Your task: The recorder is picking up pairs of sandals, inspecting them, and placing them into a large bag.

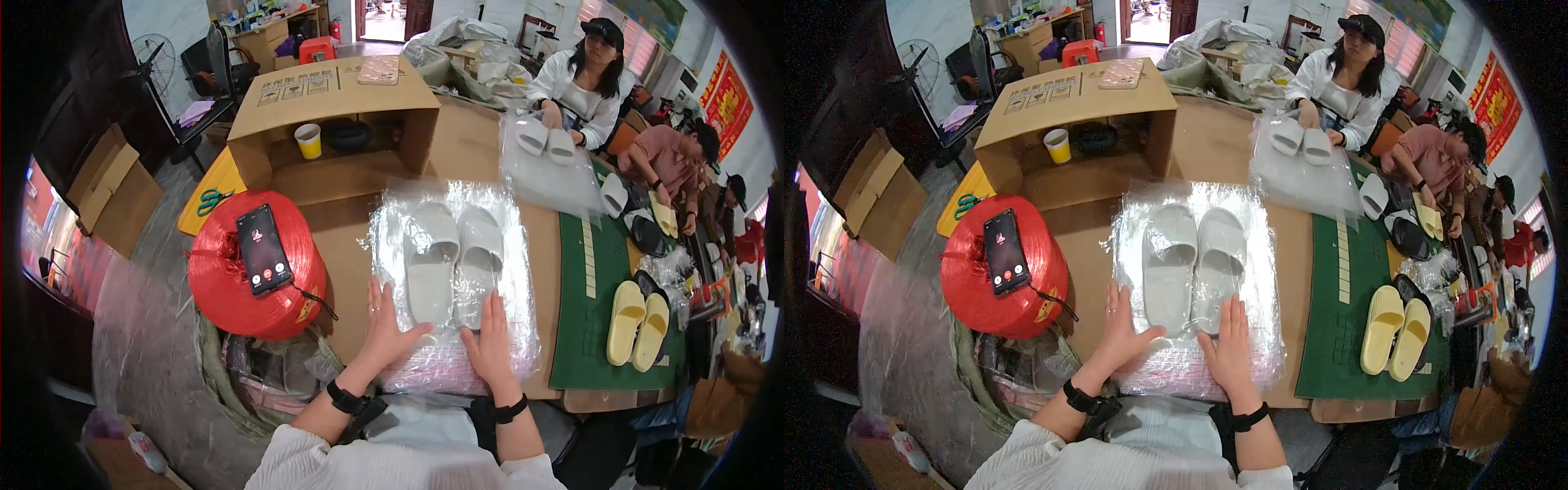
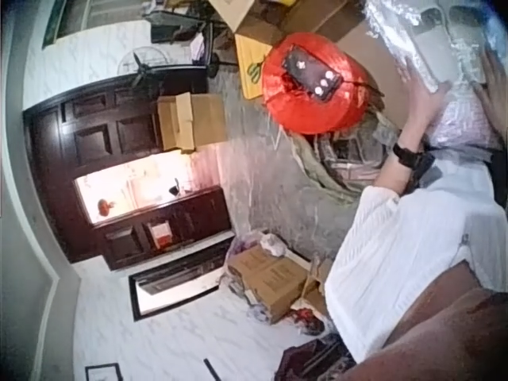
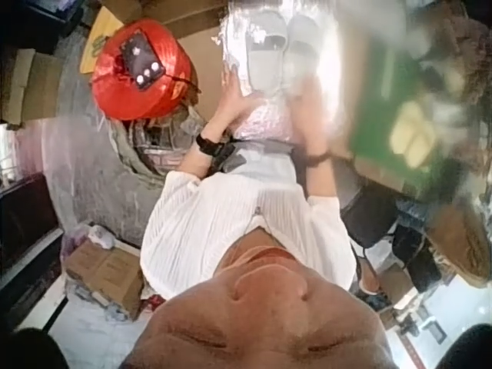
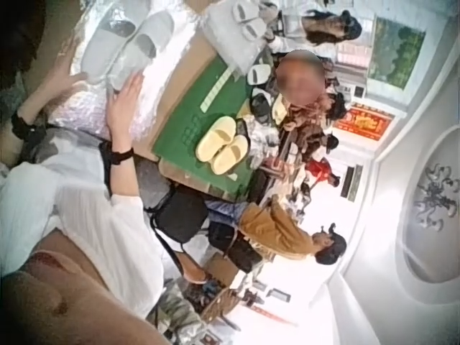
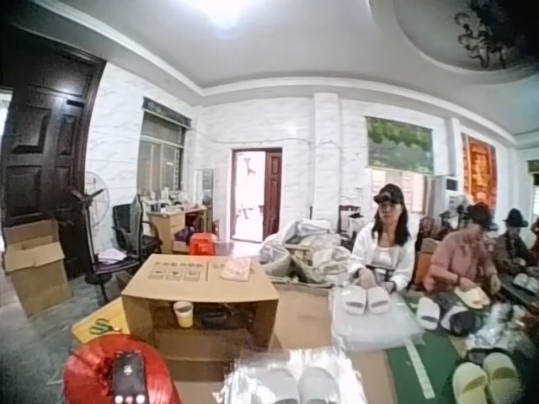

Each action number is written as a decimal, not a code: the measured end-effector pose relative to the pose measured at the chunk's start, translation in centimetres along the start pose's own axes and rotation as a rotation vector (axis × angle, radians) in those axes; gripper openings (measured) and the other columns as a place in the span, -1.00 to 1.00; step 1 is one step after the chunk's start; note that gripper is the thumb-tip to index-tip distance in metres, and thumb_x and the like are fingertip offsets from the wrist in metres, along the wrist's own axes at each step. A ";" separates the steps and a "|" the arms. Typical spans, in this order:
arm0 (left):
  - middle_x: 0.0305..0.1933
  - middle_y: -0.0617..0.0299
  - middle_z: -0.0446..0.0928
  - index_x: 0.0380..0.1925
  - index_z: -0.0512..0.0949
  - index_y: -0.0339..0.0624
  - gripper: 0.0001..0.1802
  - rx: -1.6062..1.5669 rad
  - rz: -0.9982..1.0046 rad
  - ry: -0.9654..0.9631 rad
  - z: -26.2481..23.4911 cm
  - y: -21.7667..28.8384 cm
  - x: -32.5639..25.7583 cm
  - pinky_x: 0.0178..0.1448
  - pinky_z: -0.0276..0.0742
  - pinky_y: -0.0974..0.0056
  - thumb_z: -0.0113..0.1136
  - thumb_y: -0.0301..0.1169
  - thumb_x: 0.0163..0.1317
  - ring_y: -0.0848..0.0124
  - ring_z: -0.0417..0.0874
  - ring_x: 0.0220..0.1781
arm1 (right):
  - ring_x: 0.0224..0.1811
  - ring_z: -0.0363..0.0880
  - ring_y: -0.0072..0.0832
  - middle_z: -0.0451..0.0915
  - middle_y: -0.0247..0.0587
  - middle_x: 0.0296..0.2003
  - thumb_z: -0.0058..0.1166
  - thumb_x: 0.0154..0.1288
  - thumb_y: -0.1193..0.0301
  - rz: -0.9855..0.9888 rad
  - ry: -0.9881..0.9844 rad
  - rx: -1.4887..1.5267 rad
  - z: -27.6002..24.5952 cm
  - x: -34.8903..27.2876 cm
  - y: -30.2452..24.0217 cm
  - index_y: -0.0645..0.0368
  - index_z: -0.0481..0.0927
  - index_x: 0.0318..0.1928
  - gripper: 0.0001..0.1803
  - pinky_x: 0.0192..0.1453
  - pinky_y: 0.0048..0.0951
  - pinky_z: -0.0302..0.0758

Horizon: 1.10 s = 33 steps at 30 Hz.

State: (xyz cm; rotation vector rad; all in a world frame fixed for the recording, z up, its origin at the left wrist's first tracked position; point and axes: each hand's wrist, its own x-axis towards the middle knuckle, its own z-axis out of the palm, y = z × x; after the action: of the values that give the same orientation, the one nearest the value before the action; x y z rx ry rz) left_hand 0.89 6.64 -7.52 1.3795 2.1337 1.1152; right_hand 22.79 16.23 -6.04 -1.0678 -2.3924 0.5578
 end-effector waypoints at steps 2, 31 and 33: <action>0.57 -0.49 -0.32 0.41 0.09 -0.55 0.22 0.045 0.033 0.030 -0.4 0.6 0.0 0.62 -0.18 -0.14 0.48 0.12 0.01 -0.26 -0.31 0.64 | 0.59 -0.13 0.17 -0.08 0.20 0.55 0.13 0.39 0.23 -0.008 0.009 -0.001 0.1 -0.2 0.1 0.32 -0.03 0.53 -0.11 0.60 0.05 -0.07; 0.38 0.18 0.37 0.50 0.07 -0.25 -0.09 -1.213 -0.114 -0.587 -4.7 7.5 -3.5 0.47 0.27 0.18 0.33 -0.54 0.20 0.36 0.36 0.40 | 0.28 0.43 -0.34 0.39 -0.06 0.32 0.18 0.27 0.49 0.600 0.176 1.084 -7.9 -6.9 -1.9 0.37 0.33 0.35 -0.35 0.33 -0.39 0.39; 0.38 0.19 0.36 0.50 0.06 -0.24 -0.07 -1.200 -0.093 -0.554 -4.0 6.9 -4.8 0.47 0.27 0.19 0.37 -0.51 0.20 0.38 0.35 0.39 | 0.26 0.45 -0.34 0.42 -0.07 0.28 0.18 0.25 0.53 0.557 0.302 1.036 -5.9 -8.3 -1.8 0.36 0.34 0.33 -0.37 0.32 -0.38 0.40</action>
State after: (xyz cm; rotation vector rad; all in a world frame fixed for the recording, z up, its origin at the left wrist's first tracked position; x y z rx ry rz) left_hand 4.51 2.14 -0.24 0.8093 0.8032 1.3737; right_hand 29.96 9.78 -2.26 -1.1470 -1.1910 1.4723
